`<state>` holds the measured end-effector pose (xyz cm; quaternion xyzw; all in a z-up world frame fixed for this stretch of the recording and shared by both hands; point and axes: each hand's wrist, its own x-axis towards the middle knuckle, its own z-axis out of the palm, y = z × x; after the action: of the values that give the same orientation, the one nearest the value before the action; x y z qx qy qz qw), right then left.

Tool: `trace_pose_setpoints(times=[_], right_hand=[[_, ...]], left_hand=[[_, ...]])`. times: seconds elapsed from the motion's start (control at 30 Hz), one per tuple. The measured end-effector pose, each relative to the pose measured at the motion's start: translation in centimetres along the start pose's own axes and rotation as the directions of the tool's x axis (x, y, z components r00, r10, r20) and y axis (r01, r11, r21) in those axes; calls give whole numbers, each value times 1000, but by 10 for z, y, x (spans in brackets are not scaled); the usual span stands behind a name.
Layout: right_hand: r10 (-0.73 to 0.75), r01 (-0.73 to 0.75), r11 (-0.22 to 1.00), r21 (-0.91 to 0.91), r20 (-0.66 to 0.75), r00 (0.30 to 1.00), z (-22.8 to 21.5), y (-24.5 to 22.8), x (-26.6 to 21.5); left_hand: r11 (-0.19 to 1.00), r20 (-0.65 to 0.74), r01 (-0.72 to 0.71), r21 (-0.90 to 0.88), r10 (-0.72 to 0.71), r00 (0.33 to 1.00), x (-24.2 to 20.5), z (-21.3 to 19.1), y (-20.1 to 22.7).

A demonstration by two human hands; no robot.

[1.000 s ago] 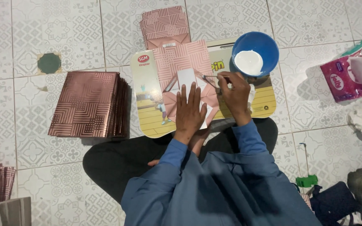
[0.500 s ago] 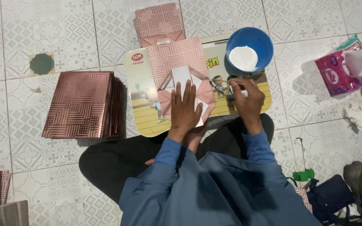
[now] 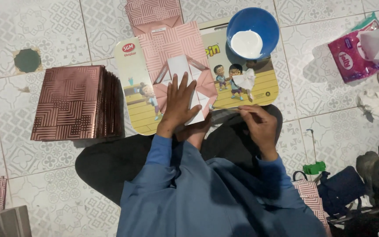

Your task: Assembling paper gift boxes by applying glue to pre-cut templates and folding them into shape.

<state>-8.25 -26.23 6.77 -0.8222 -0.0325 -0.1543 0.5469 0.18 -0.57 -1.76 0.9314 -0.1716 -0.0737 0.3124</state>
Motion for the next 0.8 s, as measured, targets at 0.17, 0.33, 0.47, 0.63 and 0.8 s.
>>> trace_pose_setpoints(times=[0.17,0.33,0.47,0.63,0.8], right_hand=[[38,-38,999,4,16,999,14,4,-8],[67,-68,997,-33,-4,998,18,11,0],[-5,-3,995,-104,-74,997,14,9,13],[-180,170,977,-131,-71,981,15,9,12],[-438,440,880,-179,50,897,23,13,-8]], left_hand=[[1000,30,3,-11,-2,1000,2,4,-4],[1000,48,9,-14,-8,999,2,1,-2],[1000,58,9,-18,-8,998,1,1,-3],[1000,86,-7,-2,8,996,1,-2,-5],[1000,71,2,-24,0,997,0,0,-4]])
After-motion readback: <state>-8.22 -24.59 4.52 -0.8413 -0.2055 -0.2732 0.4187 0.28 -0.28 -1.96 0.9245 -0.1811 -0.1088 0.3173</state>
